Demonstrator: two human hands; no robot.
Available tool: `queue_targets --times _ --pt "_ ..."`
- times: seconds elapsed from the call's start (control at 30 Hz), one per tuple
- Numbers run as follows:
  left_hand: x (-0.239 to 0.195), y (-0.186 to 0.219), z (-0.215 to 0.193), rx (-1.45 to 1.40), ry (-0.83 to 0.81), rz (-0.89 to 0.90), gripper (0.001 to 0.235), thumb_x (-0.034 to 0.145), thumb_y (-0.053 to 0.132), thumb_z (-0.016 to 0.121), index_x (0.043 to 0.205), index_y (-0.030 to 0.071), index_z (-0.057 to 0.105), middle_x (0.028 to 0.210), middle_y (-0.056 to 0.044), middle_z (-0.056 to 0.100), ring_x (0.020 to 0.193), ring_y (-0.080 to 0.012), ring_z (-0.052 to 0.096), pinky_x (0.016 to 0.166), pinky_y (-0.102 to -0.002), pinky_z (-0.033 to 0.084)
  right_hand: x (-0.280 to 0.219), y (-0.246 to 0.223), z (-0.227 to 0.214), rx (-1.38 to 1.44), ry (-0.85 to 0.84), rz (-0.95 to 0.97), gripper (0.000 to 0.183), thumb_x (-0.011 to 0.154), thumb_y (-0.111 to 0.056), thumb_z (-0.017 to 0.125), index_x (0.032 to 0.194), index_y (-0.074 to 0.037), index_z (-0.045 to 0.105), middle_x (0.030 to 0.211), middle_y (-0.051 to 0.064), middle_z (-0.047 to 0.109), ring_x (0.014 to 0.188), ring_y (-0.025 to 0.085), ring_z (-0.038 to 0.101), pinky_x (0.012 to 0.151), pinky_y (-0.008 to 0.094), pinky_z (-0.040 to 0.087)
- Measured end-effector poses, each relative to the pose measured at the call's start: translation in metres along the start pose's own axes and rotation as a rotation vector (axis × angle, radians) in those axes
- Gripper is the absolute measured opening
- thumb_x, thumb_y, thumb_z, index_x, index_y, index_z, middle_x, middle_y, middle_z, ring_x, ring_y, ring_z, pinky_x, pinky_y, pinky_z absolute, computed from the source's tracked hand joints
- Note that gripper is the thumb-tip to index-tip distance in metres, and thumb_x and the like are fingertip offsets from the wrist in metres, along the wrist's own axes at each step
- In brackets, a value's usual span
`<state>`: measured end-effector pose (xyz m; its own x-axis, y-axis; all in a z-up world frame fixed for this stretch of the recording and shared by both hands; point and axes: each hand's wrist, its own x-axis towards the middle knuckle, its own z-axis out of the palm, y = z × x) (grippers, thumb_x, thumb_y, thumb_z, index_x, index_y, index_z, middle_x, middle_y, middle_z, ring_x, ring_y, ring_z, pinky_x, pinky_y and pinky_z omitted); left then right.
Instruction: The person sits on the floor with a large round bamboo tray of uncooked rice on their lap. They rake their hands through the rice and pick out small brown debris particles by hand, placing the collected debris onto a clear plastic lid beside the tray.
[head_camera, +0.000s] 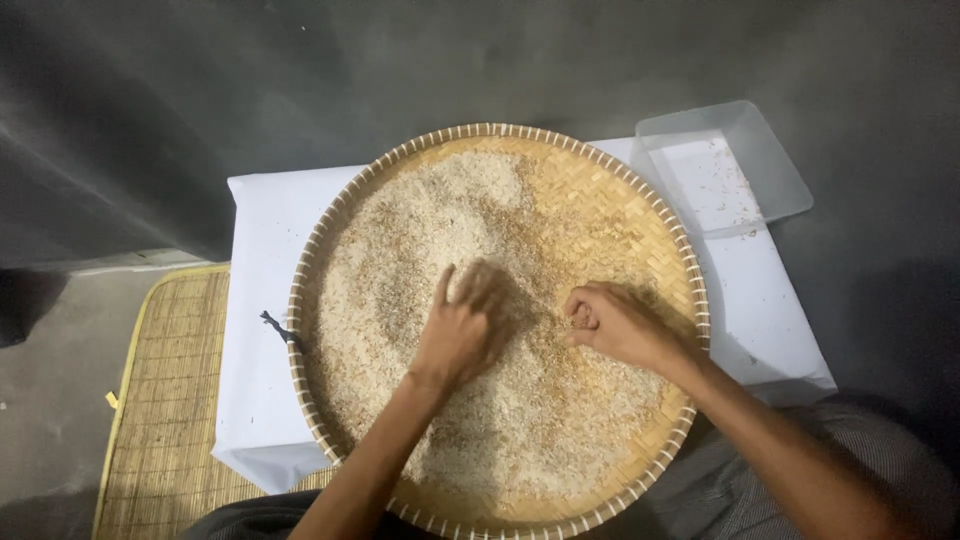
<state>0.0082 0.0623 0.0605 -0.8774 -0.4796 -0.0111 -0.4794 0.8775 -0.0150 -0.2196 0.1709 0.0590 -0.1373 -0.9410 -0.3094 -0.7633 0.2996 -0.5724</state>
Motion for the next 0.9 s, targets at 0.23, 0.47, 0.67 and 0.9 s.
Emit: queue_targets --times 0.23,0.47,0.67,0.9 --pt "0.0 0.011 0.011 -0.079 0.016 0.084 0.041 0.102 0.039 0.048 0.135 0.018 0.063 0.152 -0.009 0.051 0.15 -0.0263 0.034 0.124 -0.052 0.023 -0.003 -0.015 -0.003 -0.041 0.066 -0.042 0.014 0.092 0.003 0.065 0.099 -0.002 0.076 0.091 0.016 0.074 0.084 0.03 0.076 0.074 0.039 0.061" --pt "-0.003 0.002 0.013 -0.095 0.103 0.075 0.038 0.099 0.033 0.054 0.132 0.016 0.065 0.149 -0.012 0.054 0.146 -0.0282 0.04 0.12 -0.053 0.029 0.015 0.007 0.03 -0.083 0.101 -0.157 0.016 0.096 -0.007 0.064 0.106 -0.007 0.077 0.093 0.012 0.075 0.084 0.025 0.073 0.075 0.035 0.06" --pt "-0.007 -0.018 0.033 -0.098 0.18 -0.032 0.04 0.096 0.036 0.06 0.132 0.017 0.062 0.153 -0.013 0.048 0.148 -0.0312 0.037 0.12 -0.053 0.029 0.009 -0.007 0.02 -0.085 0.203 -0.212 0.014 0.096 -0.007 0.065 0.105 -0.007 0.077 0.092 0.011 0.076 0.083 0.024 0.073 0.073 0.033 0.06" --pt "-0.011 -0.002 0.019 -0.221 0.143 0.044 0.04 0.098 0.033 0.054 0.133 0.015 0.06 0.15 -0.014 0.049 0.147 -0.031 0.037 0.12 -0.051 0.028 -0.006 -0.026 0.0 0.053 0.202 -0.14 0.014 0.092 -0.007 0.069 0.101 -0.009 0.078 0.096 0.012 0.08 0.092 0.033 0.077 0.08 0.043 0.062"
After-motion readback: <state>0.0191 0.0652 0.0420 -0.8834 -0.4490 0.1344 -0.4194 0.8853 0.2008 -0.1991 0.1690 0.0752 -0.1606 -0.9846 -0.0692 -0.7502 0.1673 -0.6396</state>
